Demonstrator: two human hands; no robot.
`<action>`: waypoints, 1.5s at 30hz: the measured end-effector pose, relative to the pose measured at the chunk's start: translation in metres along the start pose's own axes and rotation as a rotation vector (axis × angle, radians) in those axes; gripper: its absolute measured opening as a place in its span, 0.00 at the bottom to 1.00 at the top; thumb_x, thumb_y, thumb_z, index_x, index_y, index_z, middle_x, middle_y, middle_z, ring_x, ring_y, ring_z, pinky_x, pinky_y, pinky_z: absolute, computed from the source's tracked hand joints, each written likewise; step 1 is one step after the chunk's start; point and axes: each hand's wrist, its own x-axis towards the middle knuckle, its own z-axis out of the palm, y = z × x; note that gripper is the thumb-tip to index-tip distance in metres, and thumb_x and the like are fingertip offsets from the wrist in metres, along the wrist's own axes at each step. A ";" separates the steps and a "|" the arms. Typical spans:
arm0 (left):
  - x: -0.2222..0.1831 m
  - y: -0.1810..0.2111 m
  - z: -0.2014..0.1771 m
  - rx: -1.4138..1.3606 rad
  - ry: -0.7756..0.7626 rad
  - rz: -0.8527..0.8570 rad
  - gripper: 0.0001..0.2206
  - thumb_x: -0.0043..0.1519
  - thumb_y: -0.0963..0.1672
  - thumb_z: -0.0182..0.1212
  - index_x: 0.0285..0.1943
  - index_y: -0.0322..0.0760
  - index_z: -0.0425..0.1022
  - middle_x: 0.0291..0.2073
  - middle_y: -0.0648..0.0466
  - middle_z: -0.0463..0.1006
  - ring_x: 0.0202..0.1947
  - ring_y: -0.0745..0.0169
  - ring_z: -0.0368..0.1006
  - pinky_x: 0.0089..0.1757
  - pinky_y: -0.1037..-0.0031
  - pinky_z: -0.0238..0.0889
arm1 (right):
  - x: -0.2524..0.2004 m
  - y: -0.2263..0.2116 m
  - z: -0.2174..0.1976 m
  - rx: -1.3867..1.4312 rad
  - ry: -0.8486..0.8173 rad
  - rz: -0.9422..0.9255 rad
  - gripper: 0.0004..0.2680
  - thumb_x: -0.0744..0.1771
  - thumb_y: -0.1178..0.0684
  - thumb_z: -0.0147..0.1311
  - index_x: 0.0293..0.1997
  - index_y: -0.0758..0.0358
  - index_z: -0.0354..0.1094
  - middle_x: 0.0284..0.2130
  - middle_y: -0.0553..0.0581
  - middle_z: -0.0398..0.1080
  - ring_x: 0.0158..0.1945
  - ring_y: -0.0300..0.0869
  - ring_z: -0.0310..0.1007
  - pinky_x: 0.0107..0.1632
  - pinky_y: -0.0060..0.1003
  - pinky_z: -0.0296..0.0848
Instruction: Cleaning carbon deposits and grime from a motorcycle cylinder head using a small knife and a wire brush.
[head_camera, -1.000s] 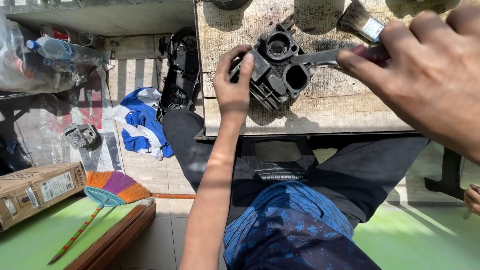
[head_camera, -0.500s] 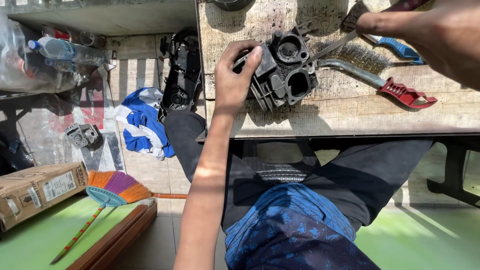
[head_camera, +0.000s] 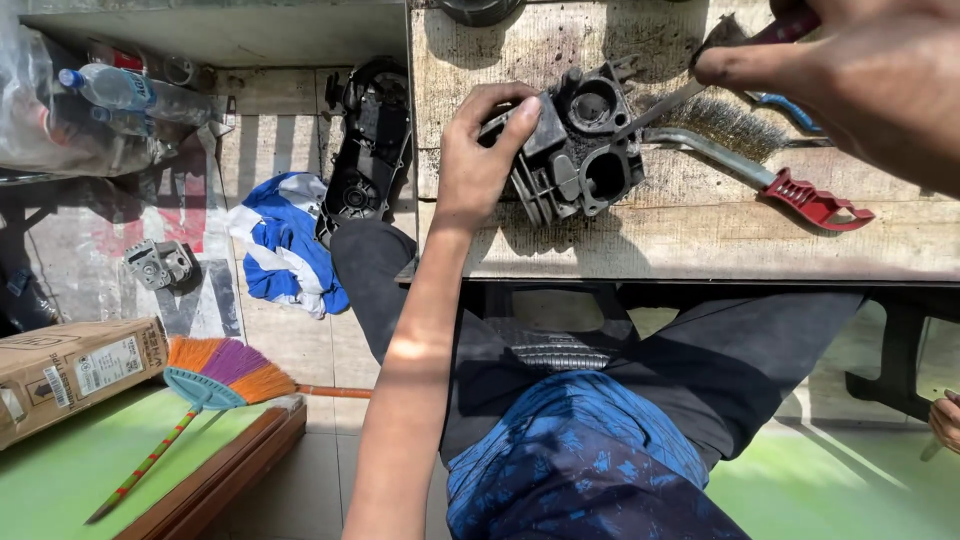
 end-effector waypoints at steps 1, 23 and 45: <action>-0.001 -0.002 0.000 0.007 0.010 0.004 0.22 0.58 0.58 0.60 0.46 0.40 0.79 0.48 0.51 0.80 0.56 0.51 0.75 0.60 0.48 0.66 | 0.002 0.001 0.002 -0.060 -0.045 0.016 0.17 0.78 0.46 0.52 0.47 0.79 0.73 0.25 0.74 0.74 0.12 0.53 0.69 0.11 0.39 0.62; -0.003 0.005 -0.009 -0.052 0.056 0.061 0.12 0.62 0.47 0.64 0.47 0.33 0.80 0.45 0.53 0.79 0.48 0.61 0.76 0.55 0.70 0.67 | -0.024 0.045 0.028 -0.969 0.481 -0.505 0.14 0.74 0.45 0.56 0.67 0.24 0.77 0.39 0.42 0.70 0.42 0.36 0.63 0.51 0.30 0.69; -0.010 0.007 -0.005 -0.039 0.013 0.099 0.16 0.63 0.50 0.61 0.49 0.32 0.79 0.45 0.52 0.79 0.50 0.59 0.75 0.55 0.68 0.68 | -0.059 0.035 0.025 -1.055 0.401 -0.395 0.17 0.69 0.36 0.60 0.69 0.22 0.73 0.44 0.38 0.74 0.46 0.29 0.67 0.50 0.21 0.71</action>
